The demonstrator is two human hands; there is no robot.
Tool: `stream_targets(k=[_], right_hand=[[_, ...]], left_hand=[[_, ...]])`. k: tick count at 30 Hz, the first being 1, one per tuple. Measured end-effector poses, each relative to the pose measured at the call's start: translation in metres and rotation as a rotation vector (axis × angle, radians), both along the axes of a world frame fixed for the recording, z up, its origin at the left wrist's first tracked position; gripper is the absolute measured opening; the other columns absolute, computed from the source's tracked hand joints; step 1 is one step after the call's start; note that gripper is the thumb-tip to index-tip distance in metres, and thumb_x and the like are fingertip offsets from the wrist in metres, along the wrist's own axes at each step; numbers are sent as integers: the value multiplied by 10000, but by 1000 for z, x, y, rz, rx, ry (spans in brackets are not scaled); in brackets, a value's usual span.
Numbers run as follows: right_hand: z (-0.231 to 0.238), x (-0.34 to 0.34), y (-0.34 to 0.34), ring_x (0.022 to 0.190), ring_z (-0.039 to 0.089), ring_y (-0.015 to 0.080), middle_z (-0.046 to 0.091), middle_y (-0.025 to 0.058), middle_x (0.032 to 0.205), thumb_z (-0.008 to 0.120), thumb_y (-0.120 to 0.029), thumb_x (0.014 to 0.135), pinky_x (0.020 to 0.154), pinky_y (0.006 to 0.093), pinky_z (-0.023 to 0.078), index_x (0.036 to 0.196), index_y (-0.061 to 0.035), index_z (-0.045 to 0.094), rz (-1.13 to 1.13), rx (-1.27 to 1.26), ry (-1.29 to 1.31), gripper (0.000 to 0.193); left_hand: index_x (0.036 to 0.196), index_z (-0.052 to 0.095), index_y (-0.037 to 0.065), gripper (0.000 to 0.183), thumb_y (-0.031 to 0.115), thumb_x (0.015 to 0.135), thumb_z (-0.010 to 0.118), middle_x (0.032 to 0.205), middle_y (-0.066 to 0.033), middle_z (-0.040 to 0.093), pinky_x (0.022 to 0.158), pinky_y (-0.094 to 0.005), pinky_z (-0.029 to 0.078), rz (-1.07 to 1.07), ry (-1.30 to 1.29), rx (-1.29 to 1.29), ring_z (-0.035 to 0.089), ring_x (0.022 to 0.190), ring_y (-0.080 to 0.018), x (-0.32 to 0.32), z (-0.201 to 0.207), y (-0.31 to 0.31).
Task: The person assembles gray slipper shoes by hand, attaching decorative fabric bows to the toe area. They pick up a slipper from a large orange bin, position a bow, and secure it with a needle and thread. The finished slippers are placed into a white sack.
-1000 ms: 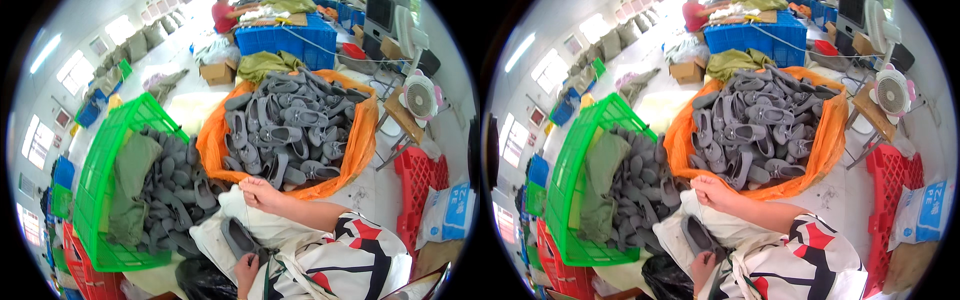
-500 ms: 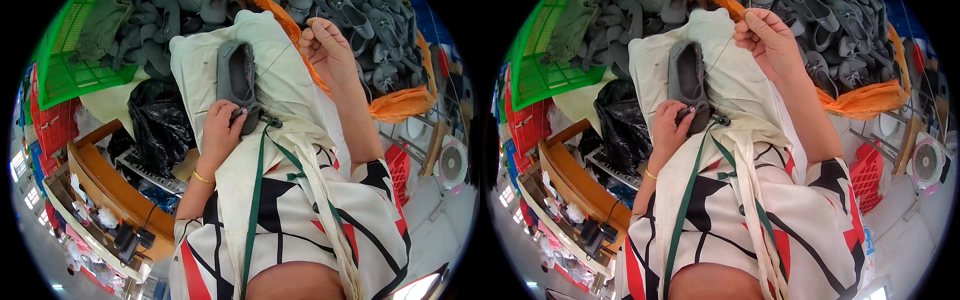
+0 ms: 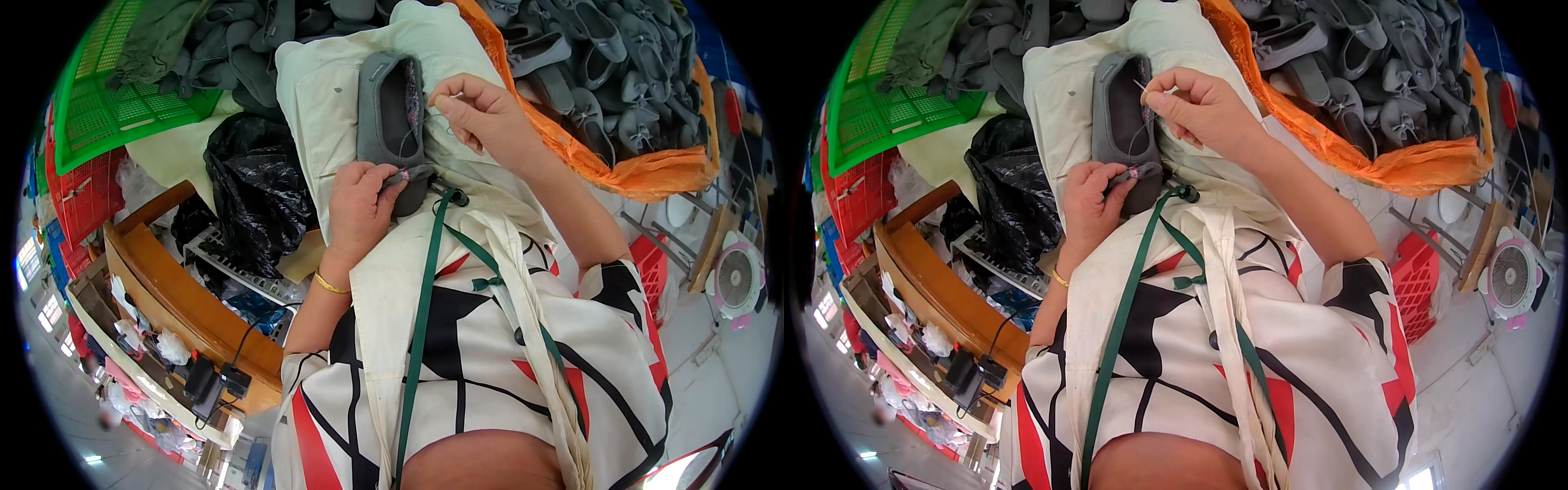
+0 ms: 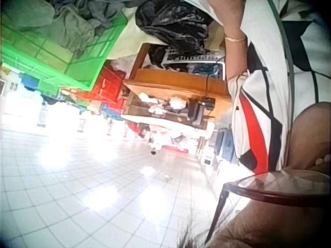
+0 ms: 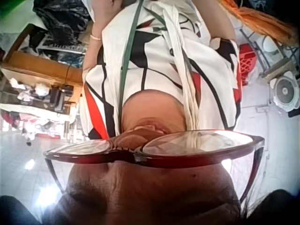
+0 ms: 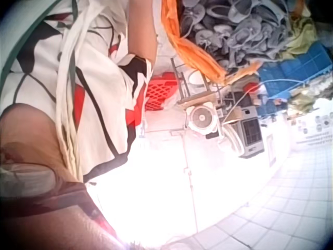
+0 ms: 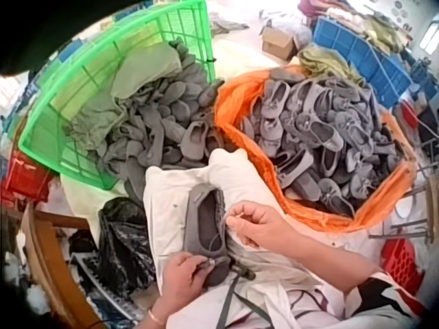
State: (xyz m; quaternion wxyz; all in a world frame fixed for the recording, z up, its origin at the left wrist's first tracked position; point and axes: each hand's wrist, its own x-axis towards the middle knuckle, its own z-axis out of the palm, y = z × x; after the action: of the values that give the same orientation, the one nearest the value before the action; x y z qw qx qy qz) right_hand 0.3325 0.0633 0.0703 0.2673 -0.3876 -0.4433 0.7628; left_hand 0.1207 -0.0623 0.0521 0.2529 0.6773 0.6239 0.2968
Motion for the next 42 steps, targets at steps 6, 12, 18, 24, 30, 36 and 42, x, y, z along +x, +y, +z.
stream_targets(k=[6, 12, 18, 24, 30, 36, 42], right_hand=[[-10, -13, -14, 577, 484, 33, 556, -41, 685, 624, -191, 955, 548, 202, 413, 988, -54, 646, 108, 70, -129, 143], [-22, -20, -26, 591, 500, 47, 561, -27, 682, 626, -177, 944, 559, 228, 423, 978, -52, 638, 215, 89, -227, 130], [-25, -20, -33, 578, 562, 163, 626, 67, 703, 609, -168, 911, 584, 300, 462, 975, -48, 640, 293, 290, -303, 139], [-22, -13, -44, 658, 625, 346, 647, 150, 741, 601, -164, 868, 597, 415, 485, 916, -76, 632, 374, 591, -470, 105], [-17, -10, -57, 633, 619, 338, 624, 119, 686, 609, -163, 863, 550, 440, 468, 843, -84, 587, 383, 771, -567, 84], [-20, -9, -62, 620, 621, 324, 608, 97, 652, 608, -140, 849, 519, 430, 461, 797, -76, 557, 379, 867, -582, 97], [-21, -8, -62, 627, 630, 318, 617, 94, 660, 613, -138, 841, 520, 430, 464, 818, -78, 582, 399, 878, -578, 72]], left_hand=[[933, 678, 69, 155, 120, 799, 734, 822, -90, 596, 651, -384, 467, -81, -31, -91, 581, 765, -288, -4, -2, 1], [926, 679, 70, 141, 130, 806, 723, 825, -77, 591, 644, -390, 466, -83, -53, -169, 584, 765, -289, -2, 1, 5], [940, 678, 61, 202, 118, 764, 760, 854, -92, 597, 665, -383, 466, -82, -63, -42, 583, 811, -283, -6, -6, 8], [936, 669, 60, 249, 70, 717, 787, 874, -97, 588, 677, -367, 452, -37, -67, -11, 554, 816, -284, -7, -12, 0], [919, 698, 57, 233, 14, 718, 810, 902, -69, 581, 632, -288, 453, 14, -94, 47, 561, 803, -199, -7, -30, -13], [925, 707, 65, 246, -5, 716, 815, 913, -66, 577, 624, -263, 438, 36, -108, 68, 555, 800, -182, -6, -34, -16], [927, 710, 72, 223, 9, 738, 811, 909, -65, 577, 622, -262, 429, 76, -141, 81, 547, 784, -172, -1, -33, -17]])
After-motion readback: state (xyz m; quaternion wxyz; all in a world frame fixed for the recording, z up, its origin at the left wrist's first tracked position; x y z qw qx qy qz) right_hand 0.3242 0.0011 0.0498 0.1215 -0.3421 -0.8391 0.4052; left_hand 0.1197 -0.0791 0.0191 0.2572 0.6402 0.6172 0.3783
